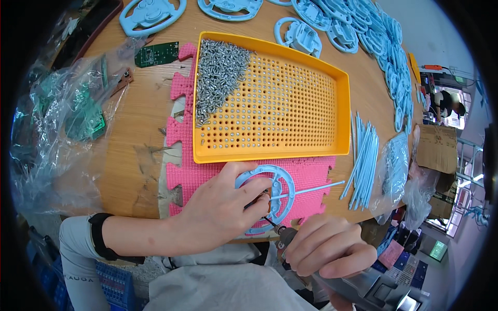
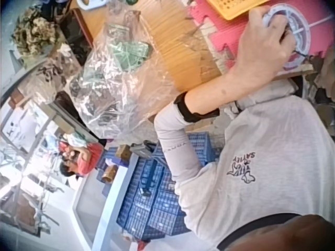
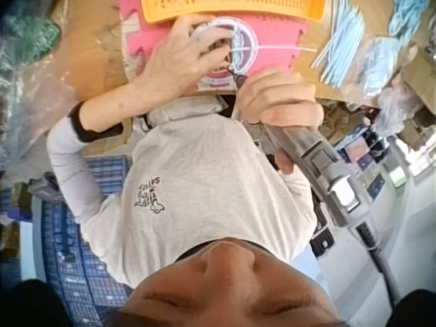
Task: The person uses a handheld electric screwdriver to fasten screws into light blue plastic steering wheel frames. They pick up a frame, insert a screw, and drive it in, repeating this process for multiple units. The person also handles small circuit boards and blue plastic rods during the assembly.
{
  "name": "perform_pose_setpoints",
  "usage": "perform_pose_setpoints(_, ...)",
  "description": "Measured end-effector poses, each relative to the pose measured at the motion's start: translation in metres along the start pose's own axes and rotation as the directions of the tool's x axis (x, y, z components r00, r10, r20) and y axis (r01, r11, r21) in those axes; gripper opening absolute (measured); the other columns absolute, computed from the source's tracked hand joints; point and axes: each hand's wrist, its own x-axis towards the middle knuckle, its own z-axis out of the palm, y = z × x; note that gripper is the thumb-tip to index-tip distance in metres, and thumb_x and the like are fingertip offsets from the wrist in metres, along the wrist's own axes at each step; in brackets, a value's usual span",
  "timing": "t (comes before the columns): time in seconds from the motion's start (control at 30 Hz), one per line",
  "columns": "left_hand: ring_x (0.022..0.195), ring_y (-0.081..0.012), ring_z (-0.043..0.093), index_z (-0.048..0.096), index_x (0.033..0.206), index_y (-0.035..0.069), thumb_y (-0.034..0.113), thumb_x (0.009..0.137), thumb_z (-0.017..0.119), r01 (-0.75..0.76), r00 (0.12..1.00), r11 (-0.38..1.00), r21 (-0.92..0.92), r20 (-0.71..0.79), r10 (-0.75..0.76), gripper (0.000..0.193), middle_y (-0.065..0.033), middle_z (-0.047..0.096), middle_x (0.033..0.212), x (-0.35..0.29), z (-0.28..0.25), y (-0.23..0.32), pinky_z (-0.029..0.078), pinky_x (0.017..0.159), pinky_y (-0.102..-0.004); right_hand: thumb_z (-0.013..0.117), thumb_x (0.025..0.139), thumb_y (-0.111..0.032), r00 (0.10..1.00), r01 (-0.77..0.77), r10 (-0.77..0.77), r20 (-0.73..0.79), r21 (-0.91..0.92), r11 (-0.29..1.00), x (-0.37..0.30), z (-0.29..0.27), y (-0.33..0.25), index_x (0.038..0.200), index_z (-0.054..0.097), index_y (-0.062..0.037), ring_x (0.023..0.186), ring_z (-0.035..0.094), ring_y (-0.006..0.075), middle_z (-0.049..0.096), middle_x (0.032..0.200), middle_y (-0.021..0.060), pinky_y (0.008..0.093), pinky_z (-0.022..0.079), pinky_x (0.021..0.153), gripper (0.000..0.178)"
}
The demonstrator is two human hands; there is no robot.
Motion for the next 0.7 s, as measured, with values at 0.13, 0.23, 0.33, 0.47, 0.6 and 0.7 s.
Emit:
perform_pose_setpoints(0.13,0.104,-0.0334,0.047,0.063,0.099,0.009,0.02,0.072,0.073,0.011,0.999,1.0,0.027,0.048,-0.012,0.031,-0.0065,0.054,0.119,-0.003,0.0,-0.002,0.048,0.079,-0.0376,0.052,0.084,0.004,0.996,-0.027,0.016,0.085,0.137,0.99,0.011,-0.008,-0.005,0.081,0.048,0.0072,0.042,0.051,0.0242,0.053,0.058,0.0169,0.0348,0.044,0.038,0.005)
perform_pose_setpoints(0.23,0.104,-0.0334,0.048,0.062,0.097,0.006,0.012,0.07,0.066,0.008,0.999,0.999,0.033,0.044,-0.009,0.028,-0.0119,0.051,0.121,0.001,-0.007,0.001,0.05,0.079,-0.0356,0.06,0.086,-0.015,0.977,0.068,-0.081,0.195,0.072,0.995,0.028,-0.03,-0.016,0.093,0.042,0.0014,0.041,0.054,0.0239,0.057,0.058,0.0153,0.0342,0.049,0.04,0.026)
perform_pose_setpoints(0.33,0.107,-0.0337,0.047,0.062,0.098,0.006,0.01,0.069,0.064,0.033,0.996,0.999,0.026,0.079,-0.035,0.03,-0.0152,0.048,0.125,0.0,-0.01,0.003,0.05,0.08,-0.0349,0.059,0.09,-0.025,0.998,-0.024,0.04,0.051,-0.277,0.961,0.046,-0.053,-0.045,0.104,0.038,-0.005,0.046,0.056,0.0266,0.057,0.062,0.0156,0.0369,0.049,0.042,0.032)
perform_pose_setpoints(0.47,0.107,-0.0333,0.047,0.063,0.098,0.006,0.011,0.068,0.064,0.033,0.995,0.999,0.01,0.098,-0.034,0.03,-0.015,0.048,0.126,0.004,-0.01,0.003,0.05,0.08,-0.0353,0.046,0.086,-0.067,0.957,0.173,-0.243,-0.16,-0.361,0.916,0.06,-0.114,-0.009,0.114,0.042,-0.0029,0.047,0.049,0.0184,0.053,0.063,0.0088,0.0325,0.042,0.043,0.071)
perform_pose_setpoints(0.6,0.107,-0.0326,0.047,0.065,0.096,0.005,0.012,0.069,0.066,0.049,0.996,0.999,0.024,0.08,-0.051,0.028,-0.015,0.05,0.125,0.004,-0.01,0.003,0.051,0.081,-0.0351,0.047,0.086,-0.064,0.872,0.001,-0.251,-0.421,-0.512,0.859,0.073,-0.145,0.023,0.104,0.043,-0.0017,0.043,0.047,0.0156,0.049,0.055,0.0075,0.028,0.041,0.042,0.065)
perform_pose_setpoints(0.7,0.107,-0.0322,0.048,0.065,0.095,0.005,0.012,0.069,0.067,0.042,0.997,0.999,0.033,0.07,-0.045,0.027,-0.015,0.051,0.124,0.004,-0.011,0.003,0.051,0.081,-0.0347,0.04,0.084,-0.072,0.838,-0.144,-0.247,-0.486,-0.634,0.76,0.078,-0.147,0.031,0.102,0.046,-0.0082,0.04,0.044,0.0142,0.046,0.053,0.0044,0.0274,0.036,0.042,0.067)
